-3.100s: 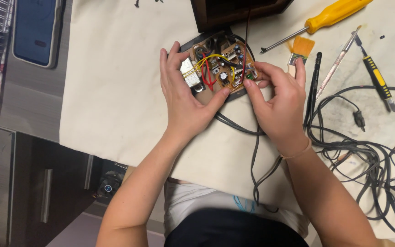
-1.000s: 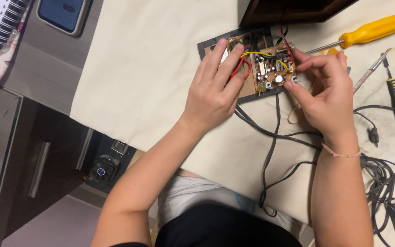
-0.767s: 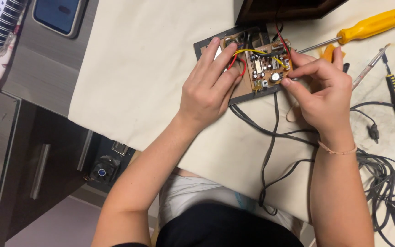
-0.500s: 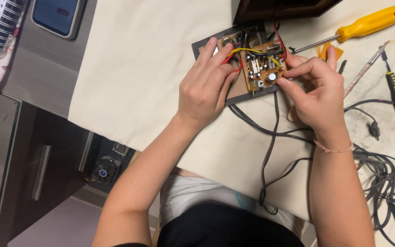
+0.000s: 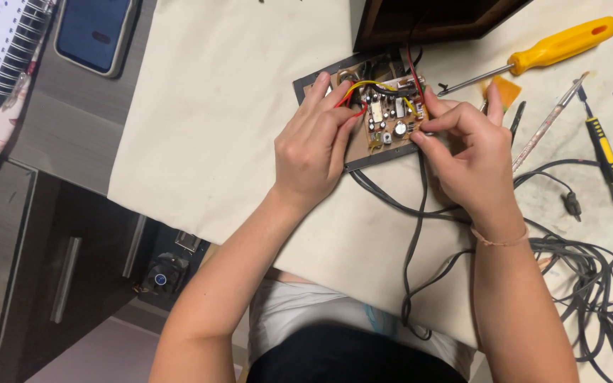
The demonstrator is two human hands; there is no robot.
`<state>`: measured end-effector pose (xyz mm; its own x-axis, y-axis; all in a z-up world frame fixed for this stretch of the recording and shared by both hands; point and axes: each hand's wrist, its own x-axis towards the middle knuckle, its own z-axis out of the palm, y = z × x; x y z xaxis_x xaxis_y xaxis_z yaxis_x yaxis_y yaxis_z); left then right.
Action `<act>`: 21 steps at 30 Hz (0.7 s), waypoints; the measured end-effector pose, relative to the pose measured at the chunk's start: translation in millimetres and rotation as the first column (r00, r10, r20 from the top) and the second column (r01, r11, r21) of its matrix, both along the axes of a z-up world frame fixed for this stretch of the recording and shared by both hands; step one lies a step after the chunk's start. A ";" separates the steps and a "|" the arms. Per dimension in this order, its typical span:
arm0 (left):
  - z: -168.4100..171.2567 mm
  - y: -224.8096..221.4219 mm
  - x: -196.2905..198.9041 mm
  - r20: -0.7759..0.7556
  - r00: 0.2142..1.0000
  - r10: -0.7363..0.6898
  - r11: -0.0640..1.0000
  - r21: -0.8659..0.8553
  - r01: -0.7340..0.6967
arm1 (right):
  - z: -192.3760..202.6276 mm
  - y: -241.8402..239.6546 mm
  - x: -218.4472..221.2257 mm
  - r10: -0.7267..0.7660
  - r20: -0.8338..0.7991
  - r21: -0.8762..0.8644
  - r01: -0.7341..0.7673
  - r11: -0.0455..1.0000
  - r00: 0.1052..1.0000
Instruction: Cleaning a circuit board with a brush and inspecting electronic components on a repair bench.
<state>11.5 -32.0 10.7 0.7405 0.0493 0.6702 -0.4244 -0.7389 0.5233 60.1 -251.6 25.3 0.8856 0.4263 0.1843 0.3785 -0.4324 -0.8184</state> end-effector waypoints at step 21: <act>2.2 2.3 1.0 0.021 1.000 -0.007 1.000 -0.003 0.007 | 26.8 5.0 -5.7 0.133 0.246 -0.210 -0.081 0.974 0.960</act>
<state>12.5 -29.7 12.9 0.7268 0.0459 0.6853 -0.4404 -0.7345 0.5163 54.3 -246.6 52.1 0.7666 0.5662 0.3028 0.6172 -0.5197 -0.5908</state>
